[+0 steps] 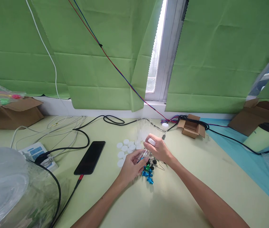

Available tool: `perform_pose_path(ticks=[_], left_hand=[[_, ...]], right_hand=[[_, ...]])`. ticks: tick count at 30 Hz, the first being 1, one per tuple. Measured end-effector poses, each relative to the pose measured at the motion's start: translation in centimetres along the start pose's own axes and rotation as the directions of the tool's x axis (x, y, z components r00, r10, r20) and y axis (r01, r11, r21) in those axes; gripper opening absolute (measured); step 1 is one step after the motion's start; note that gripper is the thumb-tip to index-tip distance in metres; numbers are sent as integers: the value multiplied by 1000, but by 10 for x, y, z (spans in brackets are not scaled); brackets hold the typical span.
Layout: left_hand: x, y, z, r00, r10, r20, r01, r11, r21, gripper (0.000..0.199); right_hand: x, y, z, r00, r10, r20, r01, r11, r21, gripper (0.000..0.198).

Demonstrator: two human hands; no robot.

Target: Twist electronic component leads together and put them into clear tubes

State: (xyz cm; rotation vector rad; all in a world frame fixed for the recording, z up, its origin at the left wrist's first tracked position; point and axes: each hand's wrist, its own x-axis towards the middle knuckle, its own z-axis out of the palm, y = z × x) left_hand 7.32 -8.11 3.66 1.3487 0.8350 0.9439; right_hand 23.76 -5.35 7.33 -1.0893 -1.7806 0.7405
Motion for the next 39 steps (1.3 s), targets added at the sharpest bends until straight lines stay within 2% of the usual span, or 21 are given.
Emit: perform_pose_path(ticks=[16, 25, 30, 34, 39], left_hand=[[1, -7, -2, 1000, -1, 9, 1, 1000, 0, 42], [-1, -2, 1, 998, -9, -62, 10, 1000, 25, 44], [1, -2, 2, 996, 58, -73, -53, 997, 63, 39], [1, -4, 1, 988, 110, -106, -104, 993, 63, 40], [1, 0, -1, 968, 170, -184, -164, 985, 49, 38]], right_hand=[[0, 6, 1, 1000, -15, 12, 15, 1000, 2, 16], [-2, 6, 4, 1000, -3, -2, 3, 1000, 14, 15], [-3, 1, 7, 999, 16, -31, -15, 1000, 18, 15], [-5, -5, 10, 996, 42, -81, -38, 998, 59, 26], [-11, -12, 14, 996, 6, -93, 12, 981, 195, 42]])
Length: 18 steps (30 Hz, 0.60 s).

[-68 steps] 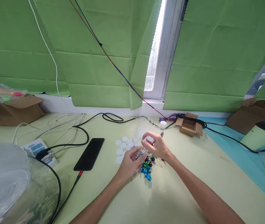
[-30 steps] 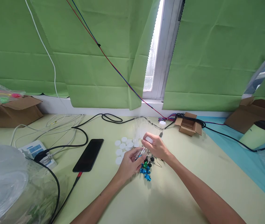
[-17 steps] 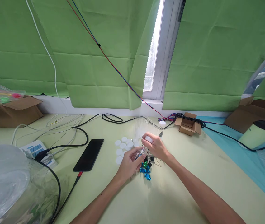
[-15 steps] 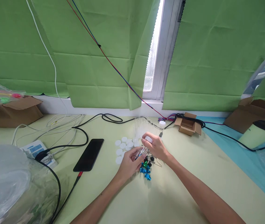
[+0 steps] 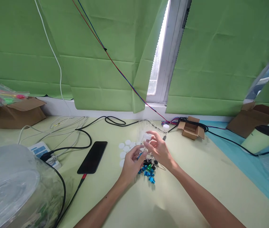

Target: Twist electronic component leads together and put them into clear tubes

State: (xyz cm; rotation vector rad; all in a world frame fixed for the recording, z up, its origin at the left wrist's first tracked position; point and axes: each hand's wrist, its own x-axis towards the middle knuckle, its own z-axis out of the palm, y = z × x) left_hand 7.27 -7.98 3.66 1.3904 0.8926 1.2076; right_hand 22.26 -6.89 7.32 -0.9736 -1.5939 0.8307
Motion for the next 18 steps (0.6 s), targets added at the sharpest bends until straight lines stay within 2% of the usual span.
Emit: perform_pose_path(ticks=[6, 13, 18], left_hand=[[-1, 1, 2, 998, 44, -45, -40, 996, 76, 40], [-6, 3, 7, 992, 122, 8, -122, 972, 200, 38], [-9, 2, 8, 992, 99, 77, -117, 957, 266, 41]], right_hand=[[-11, -6, 9, 999, -5, -54, 3, 999, -42, 56], [-27, 4, 8, 994, -3, -109, 1, 1000, -18, 49], [-36, 7, 3, 991, 11, -132, -8, 1000, 25, 46]])
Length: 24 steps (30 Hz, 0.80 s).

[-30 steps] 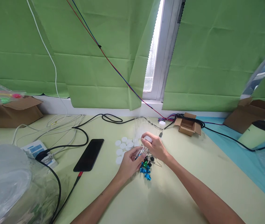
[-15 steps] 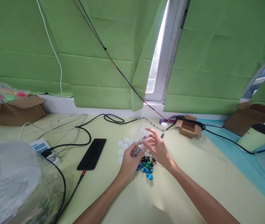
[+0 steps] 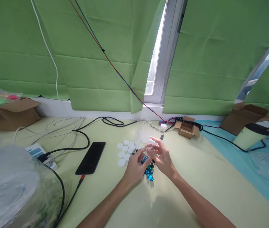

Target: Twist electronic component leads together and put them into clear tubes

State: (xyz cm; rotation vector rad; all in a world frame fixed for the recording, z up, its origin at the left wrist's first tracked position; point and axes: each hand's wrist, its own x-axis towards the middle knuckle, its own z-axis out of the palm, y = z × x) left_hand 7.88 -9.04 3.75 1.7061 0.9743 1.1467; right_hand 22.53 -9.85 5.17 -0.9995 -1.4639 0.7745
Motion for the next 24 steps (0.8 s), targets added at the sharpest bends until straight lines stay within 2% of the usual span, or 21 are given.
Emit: perform_pose_path(ticks=[4, 6, 11, 16, 20, 24], left_hand=[[1, -4, -1, 999, 10, 38, -12, 998, 54, 40], [2, -8, -1, 999, 26, 22, -28, 997, 78, 39], [4, -16, -3, 989, 102, -104, -81, 978, 192, 27], [2, -12, -3, 981, 191, -35, -172, 939, 298, 21], [0, -9, -3, 978, 207, 17, -201, 922, 331, 20], [0, -10, -3, 977, 208, 48, -212, 917, 338, 21]], right_hand=[[1, -4, -3, 1000, -13, -13, 13, 1000, -22, 43], [4, -7, -7, 999, -28, -45, 27, 999, -32, 42], [19, -5, -37, 968, -75, -240, 48, 992, -116, 48], [26, 25, -65, 902, -129, -411, -13, 946, -325, 51], [24, 49, -72, 920, -112, -375, -67, 899, -433, 44], [24, 56, -72, 924, -113, -366, -77, 881, -466, 47]])
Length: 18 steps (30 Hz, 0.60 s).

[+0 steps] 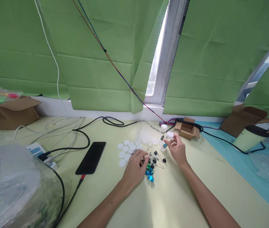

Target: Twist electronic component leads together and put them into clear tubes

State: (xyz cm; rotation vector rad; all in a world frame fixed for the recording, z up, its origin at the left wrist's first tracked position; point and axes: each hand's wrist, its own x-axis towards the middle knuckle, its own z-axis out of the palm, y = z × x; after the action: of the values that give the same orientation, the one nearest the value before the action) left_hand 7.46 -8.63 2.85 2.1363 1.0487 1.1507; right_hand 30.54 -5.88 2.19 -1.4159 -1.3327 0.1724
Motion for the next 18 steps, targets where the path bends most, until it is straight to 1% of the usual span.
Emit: perform_pose_path(ticks=[6, 13, 18], left_hand=[[0, -2, 1, 1000, -8, 22, 8, 1000, 7, 22], [0, -3, 2, 999, 2, 33, -3, 1000, 26, 22], [0, -1, 2, 999, -5, 40, 4, 1000, 31, 20]], right_hand=[[-1, 2, 6, 998, -24, 53, 24, 1000, -2, 51], [-5, 15, 16, 994, -76, 81, 83, 992, -97, 40], [-7, 23, 20, 994, -64, 93, 76, 990, -121, 35]])
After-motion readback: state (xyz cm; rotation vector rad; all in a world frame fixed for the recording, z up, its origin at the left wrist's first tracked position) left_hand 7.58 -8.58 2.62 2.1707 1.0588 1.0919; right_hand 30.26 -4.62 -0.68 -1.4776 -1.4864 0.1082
